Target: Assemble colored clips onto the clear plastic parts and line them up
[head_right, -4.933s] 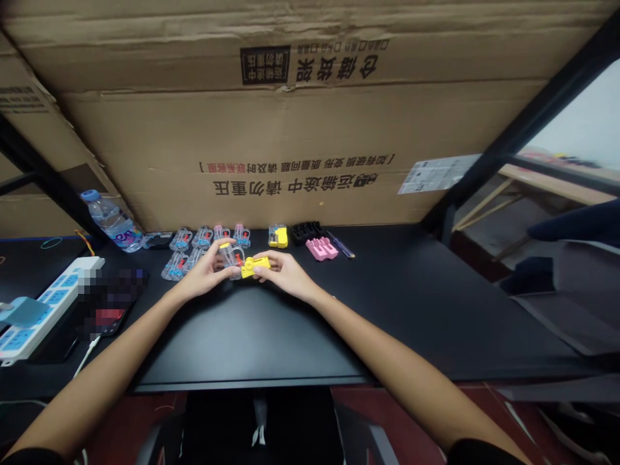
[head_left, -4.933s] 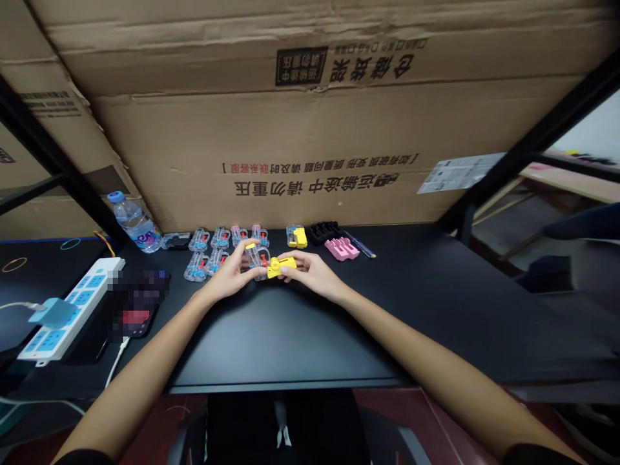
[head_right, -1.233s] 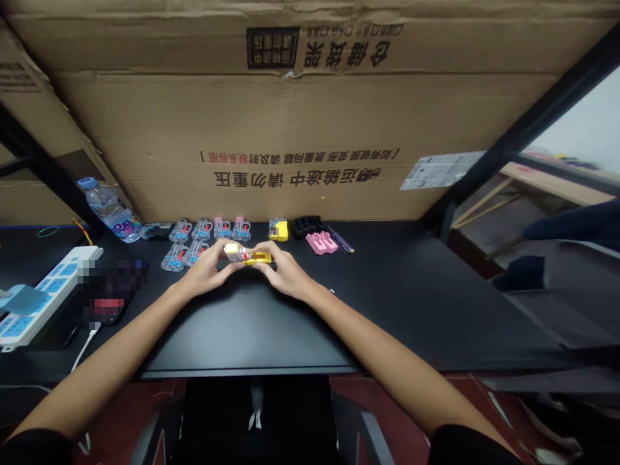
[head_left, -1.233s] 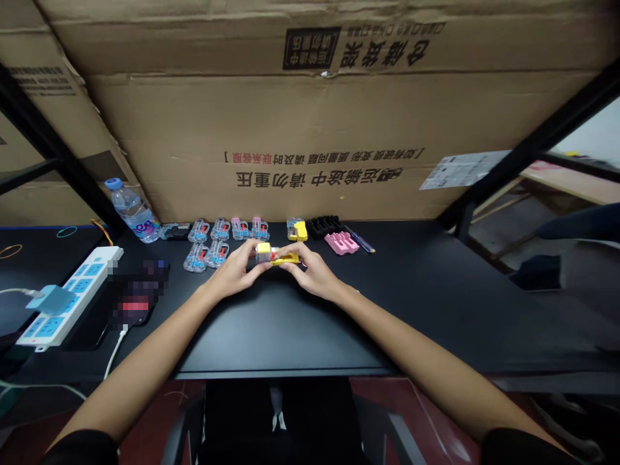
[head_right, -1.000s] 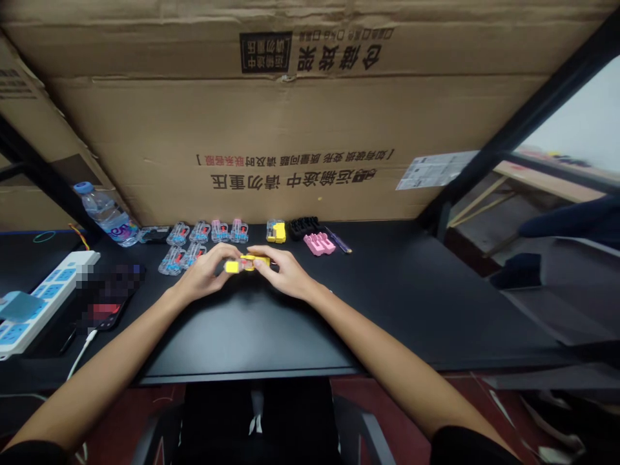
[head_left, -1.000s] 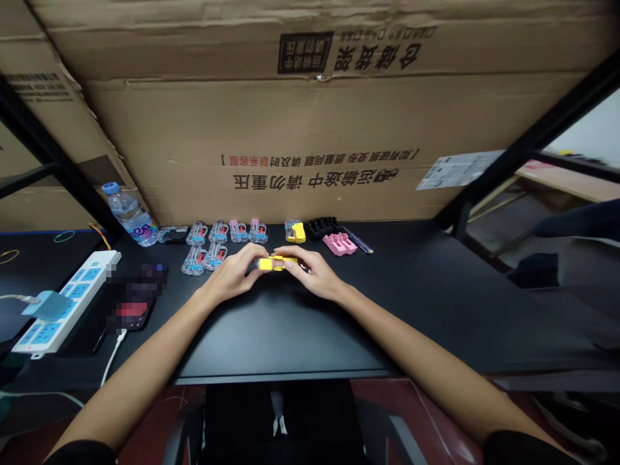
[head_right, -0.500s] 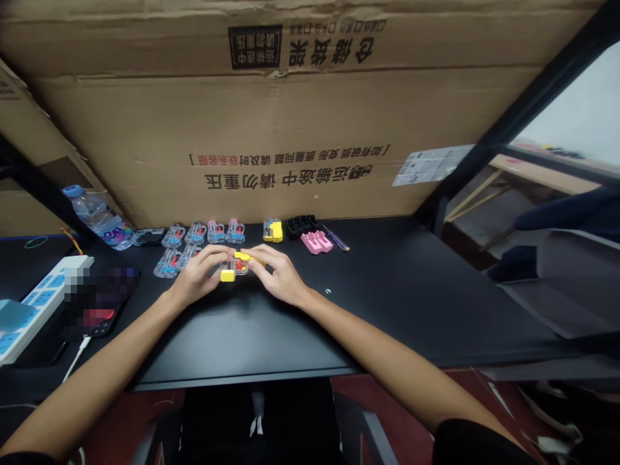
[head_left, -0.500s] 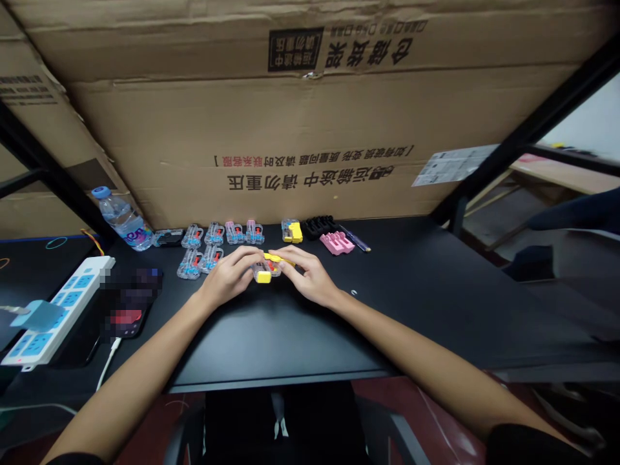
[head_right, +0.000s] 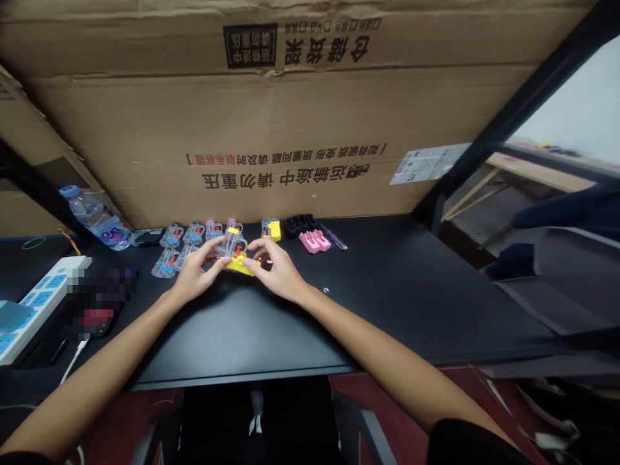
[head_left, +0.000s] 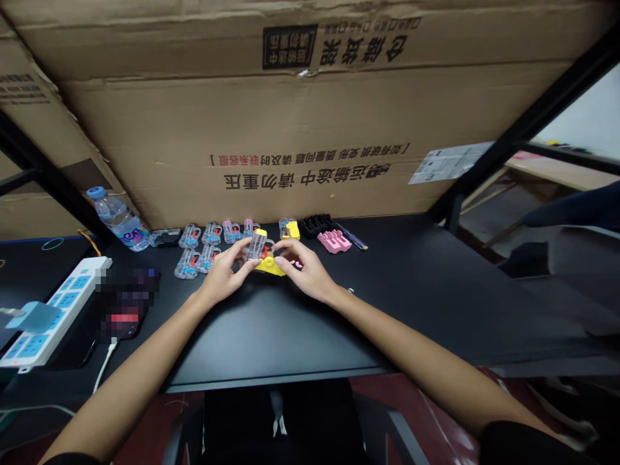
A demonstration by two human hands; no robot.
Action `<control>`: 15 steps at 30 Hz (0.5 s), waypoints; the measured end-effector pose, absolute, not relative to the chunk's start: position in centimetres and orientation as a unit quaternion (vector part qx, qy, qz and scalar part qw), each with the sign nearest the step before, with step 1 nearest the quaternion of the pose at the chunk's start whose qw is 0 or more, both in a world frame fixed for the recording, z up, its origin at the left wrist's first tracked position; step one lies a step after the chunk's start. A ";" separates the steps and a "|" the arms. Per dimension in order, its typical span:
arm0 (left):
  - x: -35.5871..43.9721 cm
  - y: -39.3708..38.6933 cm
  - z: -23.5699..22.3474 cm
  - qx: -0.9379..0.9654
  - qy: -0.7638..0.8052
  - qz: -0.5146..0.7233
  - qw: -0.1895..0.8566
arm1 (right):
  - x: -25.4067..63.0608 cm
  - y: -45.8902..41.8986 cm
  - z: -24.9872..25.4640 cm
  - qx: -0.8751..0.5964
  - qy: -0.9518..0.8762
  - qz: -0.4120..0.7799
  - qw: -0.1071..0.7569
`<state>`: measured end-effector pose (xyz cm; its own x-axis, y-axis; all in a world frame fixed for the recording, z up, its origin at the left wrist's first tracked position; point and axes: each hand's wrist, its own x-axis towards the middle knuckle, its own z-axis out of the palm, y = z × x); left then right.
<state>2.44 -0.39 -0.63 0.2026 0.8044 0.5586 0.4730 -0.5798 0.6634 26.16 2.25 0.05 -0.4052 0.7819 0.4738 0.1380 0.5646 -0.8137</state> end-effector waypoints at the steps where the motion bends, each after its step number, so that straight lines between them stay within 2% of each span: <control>1: 2.6 -0.5 -0.4 0.747 0.428 0.473 0.188 | 26.1 2.1 0.1 -0.298 -0.759 0.358 0.454; 6: 3.1 -0.9 0.5 0.709 0.433 0.504 0.237 | 25.7 1.9 0.1 -0.289 -0.783 0.378 0.400; 15: 2.9 -0.8 0.8 0.716 0.437 0.498 0.220 | 25.4 2.0 -0.7 -0.291 -0.720 0.510 0.371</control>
